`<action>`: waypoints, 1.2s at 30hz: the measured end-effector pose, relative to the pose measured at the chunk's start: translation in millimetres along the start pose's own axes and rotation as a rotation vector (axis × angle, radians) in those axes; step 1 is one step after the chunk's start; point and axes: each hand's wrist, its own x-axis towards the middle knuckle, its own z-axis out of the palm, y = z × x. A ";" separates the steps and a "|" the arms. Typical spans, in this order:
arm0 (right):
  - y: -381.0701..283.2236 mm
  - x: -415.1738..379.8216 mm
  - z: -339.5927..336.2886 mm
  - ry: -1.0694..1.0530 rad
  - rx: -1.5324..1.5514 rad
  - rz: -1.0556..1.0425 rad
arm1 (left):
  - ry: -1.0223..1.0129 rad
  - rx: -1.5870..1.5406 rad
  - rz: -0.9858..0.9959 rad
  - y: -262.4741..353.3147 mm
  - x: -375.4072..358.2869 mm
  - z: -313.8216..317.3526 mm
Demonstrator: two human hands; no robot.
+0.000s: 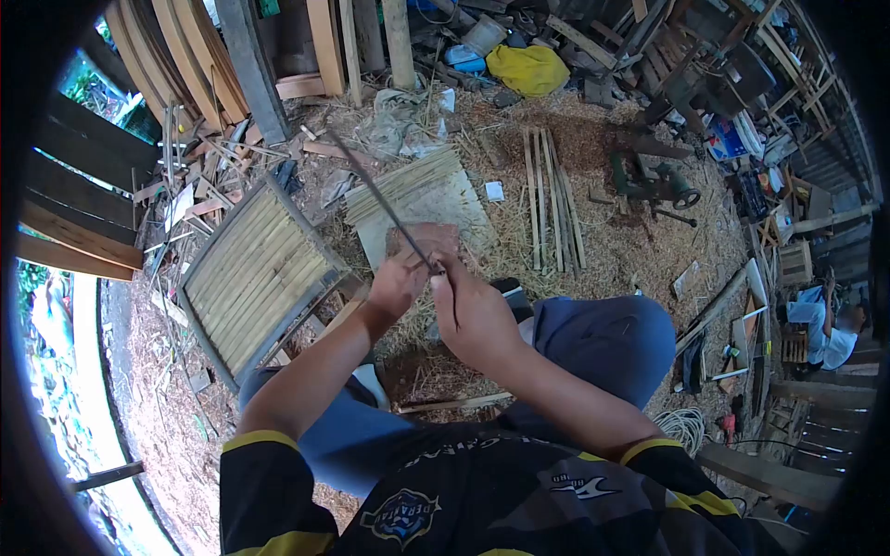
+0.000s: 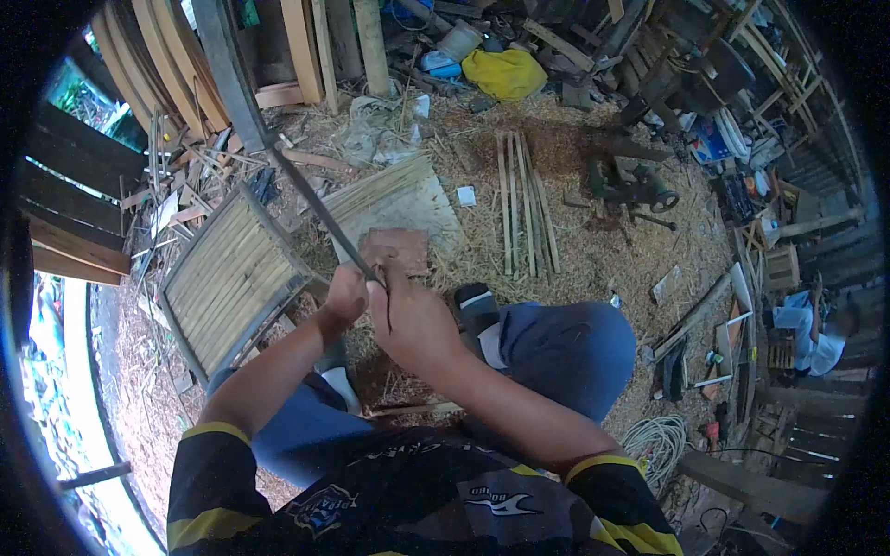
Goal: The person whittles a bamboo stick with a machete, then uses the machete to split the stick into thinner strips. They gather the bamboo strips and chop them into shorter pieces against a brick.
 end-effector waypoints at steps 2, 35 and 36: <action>3.3 -0.3 3.0 0.022 0.009 -0.021 | 0.018 0.030 0.115 -11.2 0.6 0.4; 9.8 -16.8 -31.8 0.054 0.357 0.027 | 0.128 0.148 0.180 22.1 29.6 0.4; 7.0 -17.4 -33.9 0.052 0.363 0.027 | 0.129 0.159 0.194 24.1 29.1 0.0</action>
